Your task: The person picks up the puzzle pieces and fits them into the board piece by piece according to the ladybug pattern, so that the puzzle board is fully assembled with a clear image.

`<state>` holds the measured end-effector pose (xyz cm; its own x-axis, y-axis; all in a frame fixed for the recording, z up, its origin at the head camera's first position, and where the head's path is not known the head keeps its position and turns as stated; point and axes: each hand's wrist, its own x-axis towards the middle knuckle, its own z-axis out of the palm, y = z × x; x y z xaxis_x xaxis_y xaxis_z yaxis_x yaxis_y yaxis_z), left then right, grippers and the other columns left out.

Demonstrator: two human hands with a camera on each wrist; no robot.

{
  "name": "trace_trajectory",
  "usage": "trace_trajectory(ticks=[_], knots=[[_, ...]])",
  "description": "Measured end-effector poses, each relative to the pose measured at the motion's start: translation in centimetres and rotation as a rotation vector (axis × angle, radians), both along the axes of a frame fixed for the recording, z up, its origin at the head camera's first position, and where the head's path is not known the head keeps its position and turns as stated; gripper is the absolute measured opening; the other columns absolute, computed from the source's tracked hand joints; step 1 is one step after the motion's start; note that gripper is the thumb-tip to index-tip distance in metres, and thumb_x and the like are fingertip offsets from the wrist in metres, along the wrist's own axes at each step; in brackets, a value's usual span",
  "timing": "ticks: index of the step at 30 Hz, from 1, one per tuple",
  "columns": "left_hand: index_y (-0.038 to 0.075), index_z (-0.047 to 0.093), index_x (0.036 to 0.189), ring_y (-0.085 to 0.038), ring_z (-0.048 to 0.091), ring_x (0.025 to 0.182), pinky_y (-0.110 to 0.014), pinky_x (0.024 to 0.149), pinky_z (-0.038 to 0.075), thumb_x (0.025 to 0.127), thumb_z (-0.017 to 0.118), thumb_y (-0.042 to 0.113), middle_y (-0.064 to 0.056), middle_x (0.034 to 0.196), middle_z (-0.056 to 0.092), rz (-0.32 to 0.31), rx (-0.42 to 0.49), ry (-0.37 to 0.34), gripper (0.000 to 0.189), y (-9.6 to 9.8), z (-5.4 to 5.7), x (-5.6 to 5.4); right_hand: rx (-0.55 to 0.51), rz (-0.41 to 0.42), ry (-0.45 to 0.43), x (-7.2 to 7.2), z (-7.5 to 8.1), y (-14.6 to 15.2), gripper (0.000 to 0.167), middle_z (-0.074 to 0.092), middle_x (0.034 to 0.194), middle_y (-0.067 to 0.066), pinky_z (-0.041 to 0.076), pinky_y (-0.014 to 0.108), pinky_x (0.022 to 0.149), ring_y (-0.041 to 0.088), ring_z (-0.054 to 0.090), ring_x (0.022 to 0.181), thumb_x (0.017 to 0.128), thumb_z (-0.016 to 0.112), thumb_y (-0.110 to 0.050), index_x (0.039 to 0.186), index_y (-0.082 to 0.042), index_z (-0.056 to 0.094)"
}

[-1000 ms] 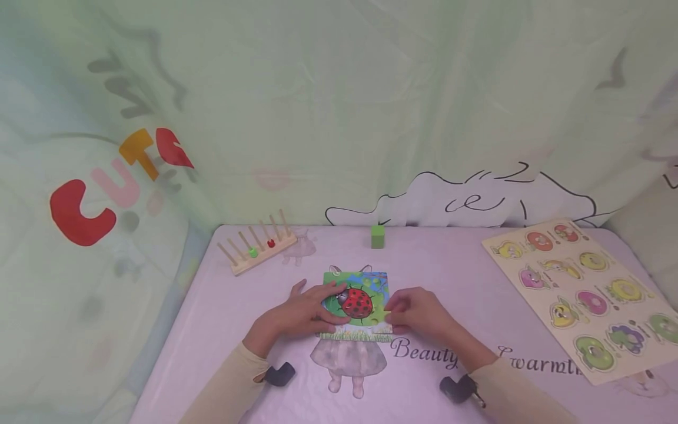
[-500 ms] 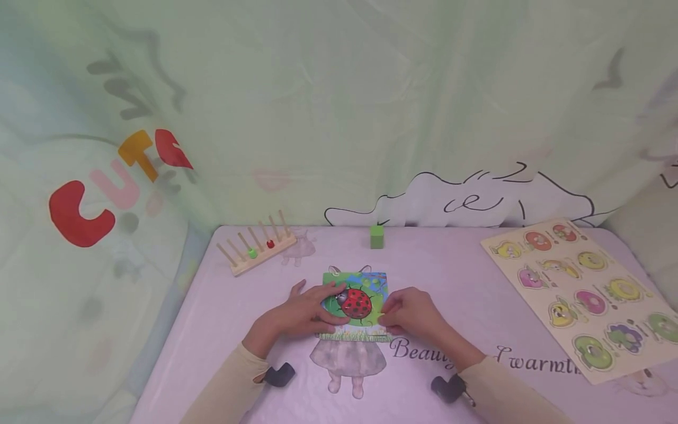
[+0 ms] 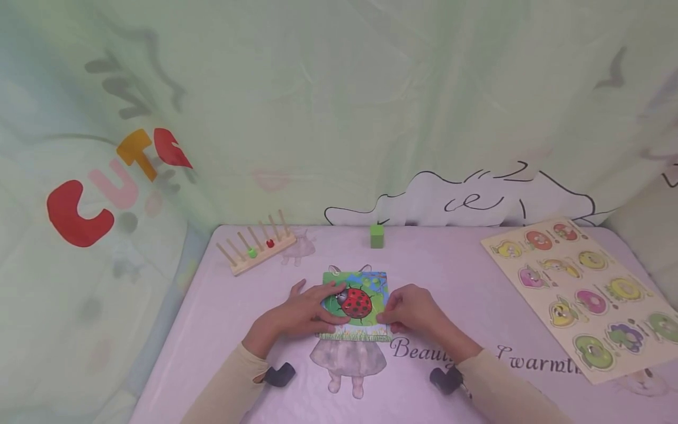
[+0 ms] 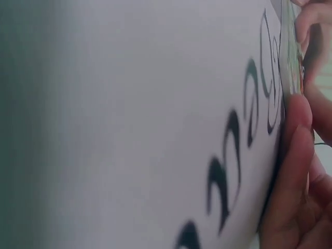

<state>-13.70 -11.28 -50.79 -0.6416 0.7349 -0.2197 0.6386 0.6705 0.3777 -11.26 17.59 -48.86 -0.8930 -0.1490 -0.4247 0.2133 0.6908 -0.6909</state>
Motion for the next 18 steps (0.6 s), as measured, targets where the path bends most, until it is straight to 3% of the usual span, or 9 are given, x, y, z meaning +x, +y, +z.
trace_trajectory(ticks=[10,18], knots=[[0.056,0.06,0.131,-0.016,0.016,0.159,-0.068,0.121,0.005,0.096,0.065,0.049,0.013,0.171,0.018,0.001,0.026,-0.018,0.035,-0.11,-0.44,-0.16,0.03,0.036,-0.017,-0.61,-0.24,0.17,0.029,0.065,0.06,0.002,0.044,0.025,0.053,0.014,0.063,0.054,0.077,0.09,-0.023,0.077,-0.009,0.064],[0.052,0.064,0.129,-0.018,0.017,0.159,-0.068,0.121,0.003,0.096,0.068,0.045,0.013,0.17,0.021,0.022,0.06,-0.053,0.034,-0.03,-0.08,-0.08,0.053,0.03,-0.014,-0.58,-0.26,0.06,0.029,0.064,0.061,0.002,0.044,0.025,0.055,0.013,0.063,0.054,0.077,0.09,-0.022,0.077,-0.01,0.064]])
